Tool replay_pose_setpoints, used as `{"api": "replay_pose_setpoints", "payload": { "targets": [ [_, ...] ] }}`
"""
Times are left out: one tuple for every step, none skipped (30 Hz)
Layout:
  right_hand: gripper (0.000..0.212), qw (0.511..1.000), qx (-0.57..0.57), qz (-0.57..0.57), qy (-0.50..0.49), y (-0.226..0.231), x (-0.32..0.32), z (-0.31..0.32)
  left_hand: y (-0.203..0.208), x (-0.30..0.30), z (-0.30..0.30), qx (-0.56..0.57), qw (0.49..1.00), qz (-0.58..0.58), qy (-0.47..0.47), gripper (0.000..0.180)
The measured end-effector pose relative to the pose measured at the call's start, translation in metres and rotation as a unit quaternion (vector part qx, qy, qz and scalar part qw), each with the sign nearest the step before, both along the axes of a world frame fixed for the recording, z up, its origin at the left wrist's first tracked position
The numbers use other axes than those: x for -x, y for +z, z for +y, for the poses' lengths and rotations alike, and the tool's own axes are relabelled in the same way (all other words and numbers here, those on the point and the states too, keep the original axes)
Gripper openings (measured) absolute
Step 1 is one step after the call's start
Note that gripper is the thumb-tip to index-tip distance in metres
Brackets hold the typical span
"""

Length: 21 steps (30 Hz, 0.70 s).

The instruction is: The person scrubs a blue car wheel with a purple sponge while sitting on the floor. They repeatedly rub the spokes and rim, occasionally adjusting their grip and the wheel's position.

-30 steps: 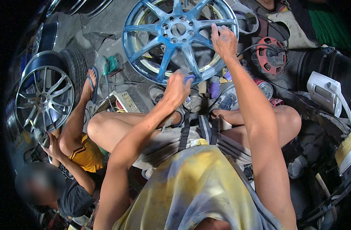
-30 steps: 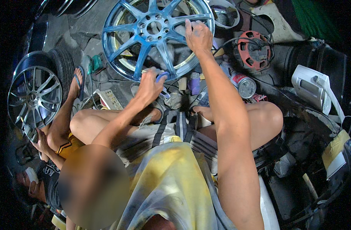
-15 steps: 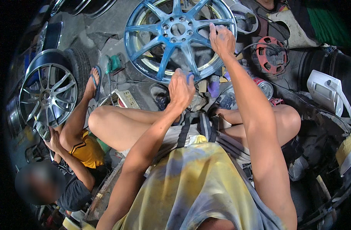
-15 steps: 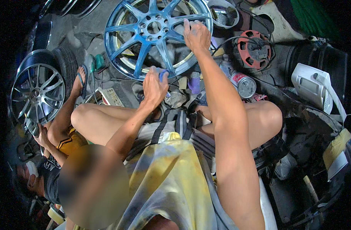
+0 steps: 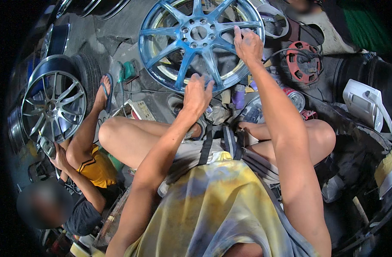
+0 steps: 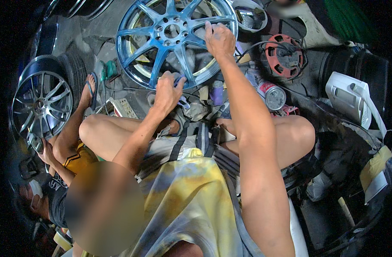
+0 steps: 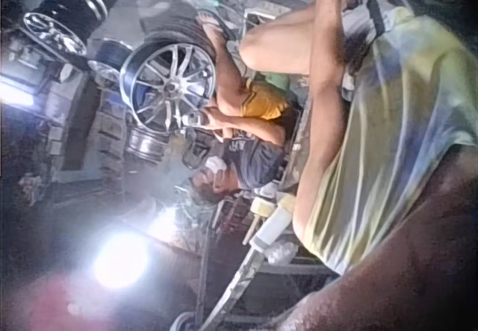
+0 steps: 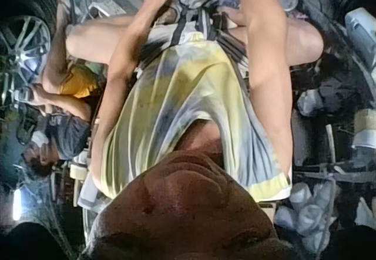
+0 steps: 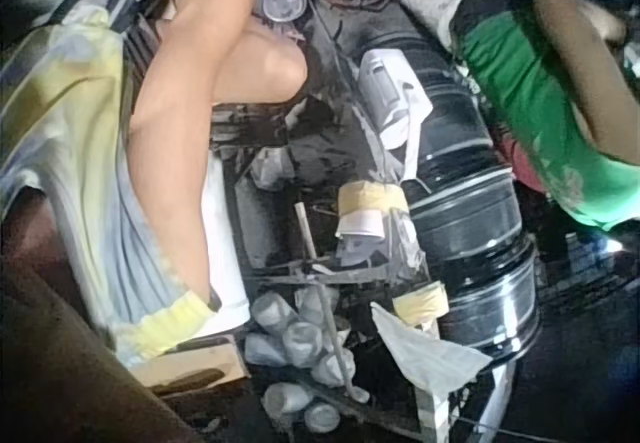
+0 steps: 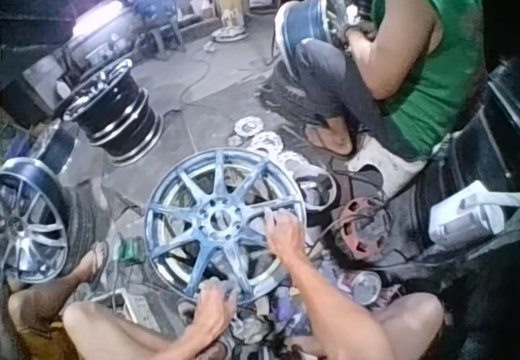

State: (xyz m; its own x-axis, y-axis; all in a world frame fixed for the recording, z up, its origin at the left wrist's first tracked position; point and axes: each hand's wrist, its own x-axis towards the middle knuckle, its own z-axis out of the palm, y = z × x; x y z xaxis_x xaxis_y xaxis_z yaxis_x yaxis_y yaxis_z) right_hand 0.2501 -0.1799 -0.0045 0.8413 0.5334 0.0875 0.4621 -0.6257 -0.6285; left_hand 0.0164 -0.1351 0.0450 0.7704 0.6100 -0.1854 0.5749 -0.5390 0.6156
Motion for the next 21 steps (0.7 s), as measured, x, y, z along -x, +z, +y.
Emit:
{"api": "replay_pose_setpoints", "payload": {
  "targets": [
    [0.048, 1.000, 0.002, -0.003, 0.004, 0.001, 0.000, 0.000, 0.001, 0.000, -0.006, 0.007, 1.000, 0.025, -0.008, 0.023],
    [0.048, 1.000, 0.005, -0.008, 0.008, 0.002, 0.000, 0.000, 0.003, 0.000, -0.010, 0.008, 1.000, 0.010, -0.025, 0.021],
    [0.048, 1.000, 0.007, -0.013, 0.014, 0.003, 0.000, -0.001, 0.005, 0.001, -0.013, -0.003, 0.999, -0.006, -0.033, 0.020],
    [0.048, 1.000, 0.018, -0.011, 0.016, 0.004, 0.000, -0.001, 0.008, 0.002, -0.014, -0.012, 0.999, -0.018, -0.046, 0.018],
    [0.049, 1.000, 0.016, -0.011, 0.022, 0.005, 0.000, -0.001, 0.010, 0.005, -0.012, 0.019, 0.997, 0.010, -0.075, 0.019],
    [0.049, 1.000, 0.018, -0.012, 0.020, 0.005, 0.000, -0.001, 0.012, 0.006, -0.008, 0.021, 0.995, -0.009, -0.093, 0.018],
    [0.050, 1.000, 0.021, -0.012, 0.018, 0.006, 0.001, -0.001, 0.014, 0.010, -0.002, 0.032, 0.992, -0.035, -0.119, 0.018],
    [0.050, 1.000, 0.023, -0.014, 0.013, 0.006, 0.001, -0.001, 0.014, 0.014, 0.005, 0.048, 0.987, -0.033, -0.151, 0.017],
    [0.050, 1.000, 0.021, -0.013, 0.010, 0.006, 0.001, -0.001, 0.013, 0.015, 0.013, 0.052, 0.994, -0.025, -0.094, 0.013],
    [0.050, 1.000, 0.018, -0.002, 0.012, 0.007, 0.001, -0.001, 0.010, 0.015, 0.023, 0.005, 0.994, -0.077, -0.073, 0.014],
    [0.050, 1.000, 0.013, 0.005, 0.013, 0.007, 0.001, -0.001, 0.005, 0.014, 0.027, 0.009, 0.995, -0.063, -0.073, 0.016],
    [0.050, 1.000, 0.011, 0.007, 0.012, 0.007, 0.001, -0.002, 0.000, 0.011, 0.033, -0.011, 0.994, -0.090, -0.061, 0.018],
    [0.049, 1.000, 0.015, 0.003, 0.007, 0.007, 0.001, -0.001, -0.007, 0.008, 0.033, 0.009, 0.995, -0.042, -0.087, 0.018],
    [0.049, 1.000, 0.019, 0.002, 0.015, 0.007, 0.001, -0.002, -0.014, 0.003, 0.032, 0.009, 0.994, -0.024, -0.105, 0.019],
    [0.049, 1.000, 0.022, -0.003, 0.019, 0.006, 0.001, -0.002, -0.019, 0.000, 0.033, 0.022, 0.989, -0.010, -0.144, 0.020],
    [0.049, 0.999, 0.026, -0.008, 0.020, 0.006, 0.000, -0.001, -0.023, -0.002, 0.032, 0.017, 0.991, -0.014, -0.131, 0.020],
    [0.050, 1.000, 0.018, -0.011, 0.020, 0.006, 0.000, -0.001, -0.024, -0.004, 0.034, 0.028, 0.990, -0.017, -0.139, 0.019],
    [0.050, 1.000, 0.010, -0.011, 0.019, 0.005, -0.001, -0.001, -0.024, -0.004, 0.033, 0.054, 0.988, 0.018, -0.147, 0.019],
    [0.050, 1.000, 0.013, -0.002, 0.019, 0.005, -0.001, -0.001, -0.022, -0.004, 0.035, 0.095, 0.985, 0.003, -0.145, 0.018],
    [0.050, 1.000, 0.006, 0.001, 0.018, 0.005, -0.001, -0.001, -0.018, -0.001, 0.038, 0.137, 0.974, -0.029, -0.178, 0.018],
    [0.050, 1.000, 0.013, 0.011, 0.014, 0.005, -0.001, -0.001, -0.014, 0.000, 0.039, 0.176, 0.963, -0.043, -0.201, 0.017]
  ]
}}
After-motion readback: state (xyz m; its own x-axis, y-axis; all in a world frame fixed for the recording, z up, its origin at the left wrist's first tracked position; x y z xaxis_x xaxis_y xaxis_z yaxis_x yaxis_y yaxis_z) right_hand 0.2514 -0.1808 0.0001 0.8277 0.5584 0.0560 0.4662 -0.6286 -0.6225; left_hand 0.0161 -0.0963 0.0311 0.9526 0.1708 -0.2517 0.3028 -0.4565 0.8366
